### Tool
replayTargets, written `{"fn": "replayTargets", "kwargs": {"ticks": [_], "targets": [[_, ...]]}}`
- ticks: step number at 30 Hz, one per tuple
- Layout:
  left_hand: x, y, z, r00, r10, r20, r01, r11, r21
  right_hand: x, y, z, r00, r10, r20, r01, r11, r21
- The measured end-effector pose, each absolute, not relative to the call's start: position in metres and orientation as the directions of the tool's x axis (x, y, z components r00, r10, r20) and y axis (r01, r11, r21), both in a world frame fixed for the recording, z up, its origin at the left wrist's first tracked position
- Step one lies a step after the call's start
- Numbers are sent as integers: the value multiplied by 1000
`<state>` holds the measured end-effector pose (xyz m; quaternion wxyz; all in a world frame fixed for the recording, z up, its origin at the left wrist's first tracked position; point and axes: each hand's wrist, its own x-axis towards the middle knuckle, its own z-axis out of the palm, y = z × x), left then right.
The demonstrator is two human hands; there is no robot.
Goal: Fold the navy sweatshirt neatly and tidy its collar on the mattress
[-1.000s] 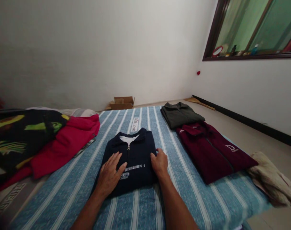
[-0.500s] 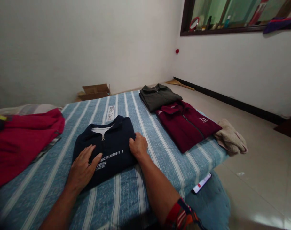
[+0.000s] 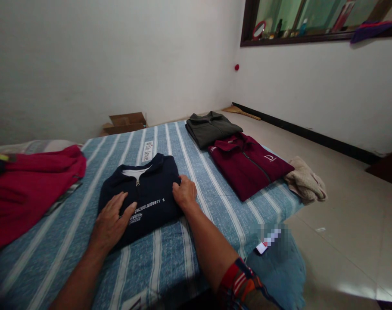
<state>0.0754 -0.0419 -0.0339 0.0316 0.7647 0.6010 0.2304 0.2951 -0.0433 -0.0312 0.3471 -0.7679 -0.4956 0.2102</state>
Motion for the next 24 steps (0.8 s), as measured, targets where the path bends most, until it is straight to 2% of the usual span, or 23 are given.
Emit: {"fn": "replayTargets", "kwargs": {"ticks": [18,24], "targets": [[77,-45,-35,161,926,341,892,-284,352,297,-41,-29,446,895,-3,626,-314,-714],[80,-49,-28,171,937,305,898,-275,342,297,-42,-28,443,896,6,635,-309,-708]]}}
